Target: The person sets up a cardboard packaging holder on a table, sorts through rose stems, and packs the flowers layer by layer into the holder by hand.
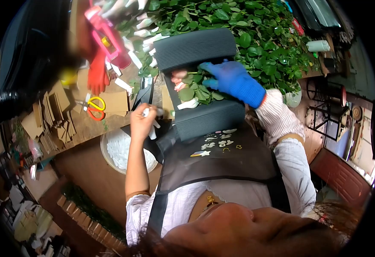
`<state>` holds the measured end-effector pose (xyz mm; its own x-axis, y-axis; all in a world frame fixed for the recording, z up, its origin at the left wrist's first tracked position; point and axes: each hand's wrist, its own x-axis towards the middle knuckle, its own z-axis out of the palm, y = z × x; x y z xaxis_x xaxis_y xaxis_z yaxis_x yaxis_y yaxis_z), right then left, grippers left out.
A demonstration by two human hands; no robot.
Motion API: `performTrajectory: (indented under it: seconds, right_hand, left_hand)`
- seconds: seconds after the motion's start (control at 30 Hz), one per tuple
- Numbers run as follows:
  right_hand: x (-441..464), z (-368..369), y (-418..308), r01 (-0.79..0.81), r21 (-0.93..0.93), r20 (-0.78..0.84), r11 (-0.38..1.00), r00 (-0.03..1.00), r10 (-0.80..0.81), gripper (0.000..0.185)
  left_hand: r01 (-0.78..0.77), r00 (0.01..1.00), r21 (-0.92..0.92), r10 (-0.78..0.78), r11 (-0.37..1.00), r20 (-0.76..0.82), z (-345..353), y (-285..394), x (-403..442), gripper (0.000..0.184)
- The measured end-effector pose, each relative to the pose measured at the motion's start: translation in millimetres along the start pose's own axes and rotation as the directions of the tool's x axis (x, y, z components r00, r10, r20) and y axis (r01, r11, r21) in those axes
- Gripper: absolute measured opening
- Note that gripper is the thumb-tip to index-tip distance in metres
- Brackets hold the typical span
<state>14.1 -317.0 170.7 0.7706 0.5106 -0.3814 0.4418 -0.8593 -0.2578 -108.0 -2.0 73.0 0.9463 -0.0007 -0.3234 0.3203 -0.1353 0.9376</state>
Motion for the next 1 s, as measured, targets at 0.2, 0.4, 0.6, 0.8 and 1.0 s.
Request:
performTrajectory:
  seconds: [0.2, 0.4, 0.6, 0.8, 1.0]
  right_hand:
    - [8.0, 25.9, -21.1, 0.285, -0.169, 0.325, 0.944, 0.920, -0.219, 0.030]
    - [24.0, 53.5, -25.3, 0.326, -0.277, 0.414, 0.904, 0.889, -0.194, 0.027]
    - [22.0, 48.6, -31.2, 0.385, -0.321, 0.433, 0.865, 0.872, -0.227, 0.020]
    - [41.4, 63.0, -41.2, 0.528, -0.430, 0.584, 0.733, 0.781, -0.219, 0.017]
    - [38.0, 63.2, -34.7, 0.542, -0.405, 0.496, 0.736, 0.807, -0.321, 0.018]
  left_hand:
    - [-0.028, 0.945, 0.433, -0.117, 0.901, 0.306, 54.1, 24.4, 25.8, 0.034]
    - [-0.016, 0.956, 0.256, -0.060, 0.966, 0.286, 57.0, 25.9, 16.2, 0.034]
    - [0.281, 0.960, 0.473, -0.250, 0.835, -0.128, -46.8, 38.5, -50.0, 0.032]
    - [0.224, 0.915, 0.975, 0.342, 0.008, -0.213, -72.4, 18.3, -76.1, 0.057]
    - [-0.168, 0.986, 0.394, 0.152, 0.904, 0.070, 63.7, 9.1, 32.1, 0.115]
